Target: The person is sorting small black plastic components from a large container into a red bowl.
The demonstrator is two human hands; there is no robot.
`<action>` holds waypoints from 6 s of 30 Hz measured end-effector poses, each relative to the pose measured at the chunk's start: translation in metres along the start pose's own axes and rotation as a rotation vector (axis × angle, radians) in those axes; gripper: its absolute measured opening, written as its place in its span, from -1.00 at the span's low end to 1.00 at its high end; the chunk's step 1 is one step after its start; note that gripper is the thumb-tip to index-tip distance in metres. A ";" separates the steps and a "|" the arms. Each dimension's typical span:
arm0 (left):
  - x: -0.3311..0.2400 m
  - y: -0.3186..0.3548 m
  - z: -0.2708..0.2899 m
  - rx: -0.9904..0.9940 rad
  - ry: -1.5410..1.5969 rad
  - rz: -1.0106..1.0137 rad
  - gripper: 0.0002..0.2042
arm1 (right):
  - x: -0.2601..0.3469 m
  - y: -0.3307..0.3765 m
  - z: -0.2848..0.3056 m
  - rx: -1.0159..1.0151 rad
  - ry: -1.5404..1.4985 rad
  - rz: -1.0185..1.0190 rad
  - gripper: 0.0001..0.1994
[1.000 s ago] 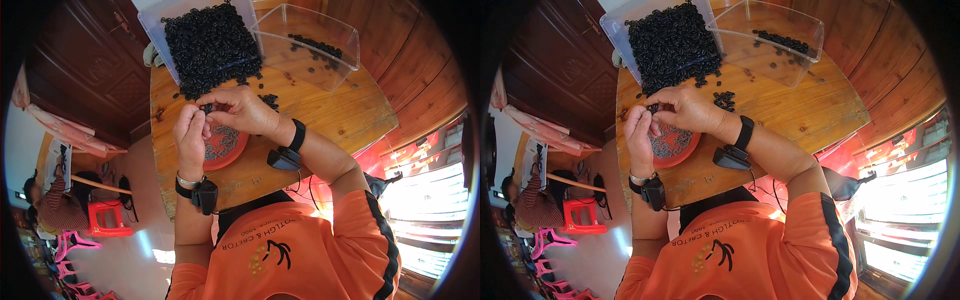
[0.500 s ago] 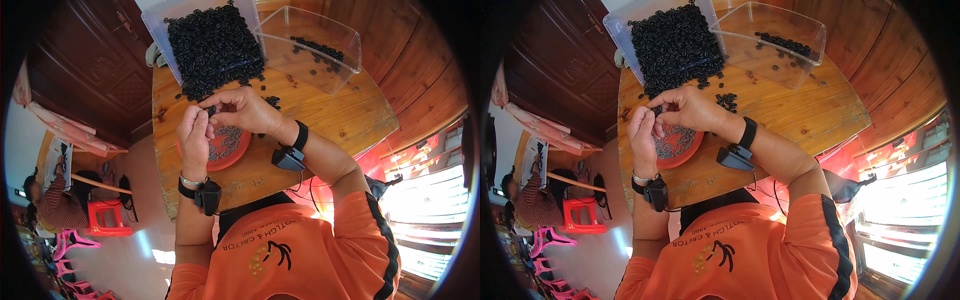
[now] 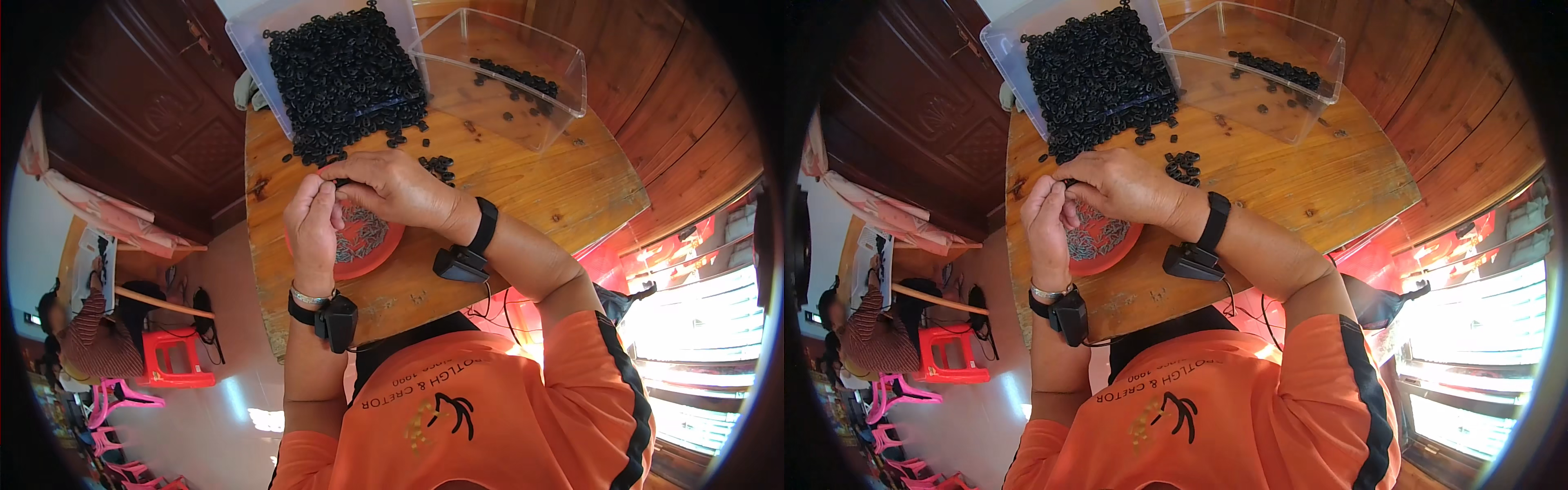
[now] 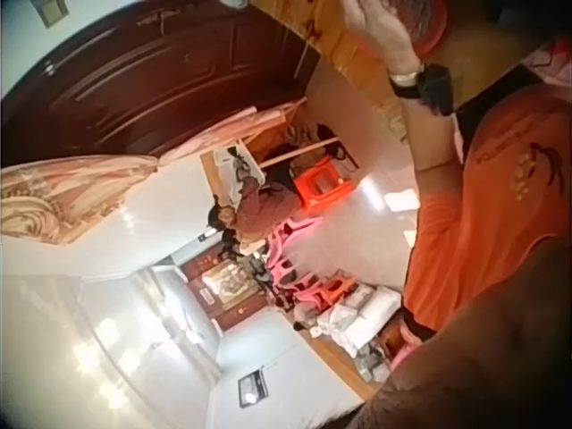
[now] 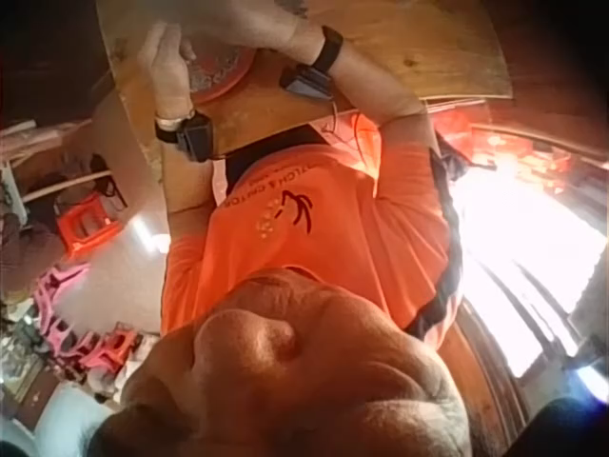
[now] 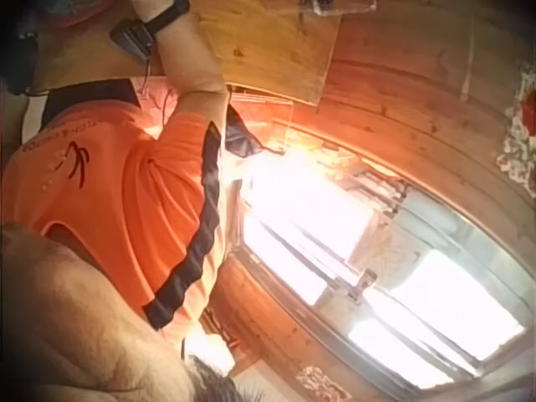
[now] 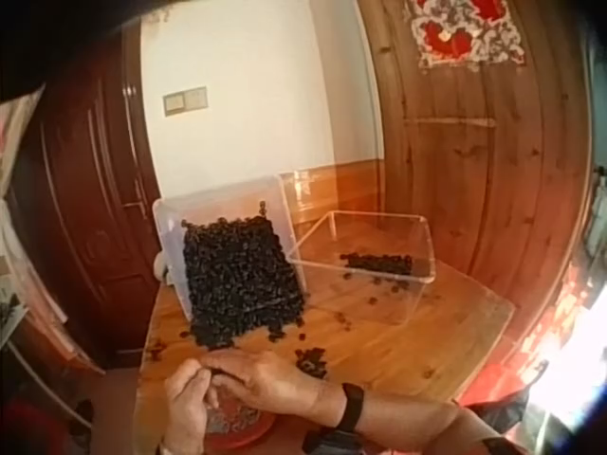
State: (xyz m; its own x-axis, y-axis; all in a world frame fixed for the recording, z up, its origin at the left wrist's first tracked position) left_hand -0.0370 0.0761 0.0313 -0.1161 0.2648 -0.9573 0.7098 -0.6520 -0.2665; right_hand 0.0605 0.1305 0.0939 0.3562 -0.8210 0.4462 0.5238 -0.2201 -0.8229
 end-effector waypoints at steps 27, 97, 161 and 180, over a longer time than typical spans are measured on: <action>0.021 0.003 -0.004 0.001 0.194 0.135 -0.78 | -0.007 0.004 -0.007 0.005 0.025 0.035 -0.82; 0.039 -0.004 -0.010 0.007 -0.113 0.121 -0.79 | -0.017 0.006 -0.003 -0.038 0.228 0.057 -0.84; 0.005 -0.008 0.012 -0.079 0.064 0.056 -0.84 | -0.057 0.045 -0.057 0.490 0.352 -0.099 -0.86; 0.002 -0.006 0.012 -0.077 0.047 0.065 -0.85 | -0.025 0.050 -0.072 0.536 0.187 0.031 -0.83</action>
State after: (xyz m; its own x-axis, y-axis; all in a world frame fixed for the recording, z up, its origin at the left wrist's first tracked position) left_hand -0.0503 0.0722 0.0294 -0.0371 0.2577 -0.9655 0.7661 -0.6130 -0.1930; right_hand 0.0219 0.1018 0.0159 0.2602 -0.9127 0.3150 0.8522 0.0636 -0.5194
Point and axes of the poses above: each hand's wrist, its own y-axis away from the middle knuckle, its own z-axis out of the back of the hand, x = y × z, the point moved 10 cm from there along -y, towards the middle knuckle, and after that the axes turned 10 degrees about -x, right-handed, at the moved point
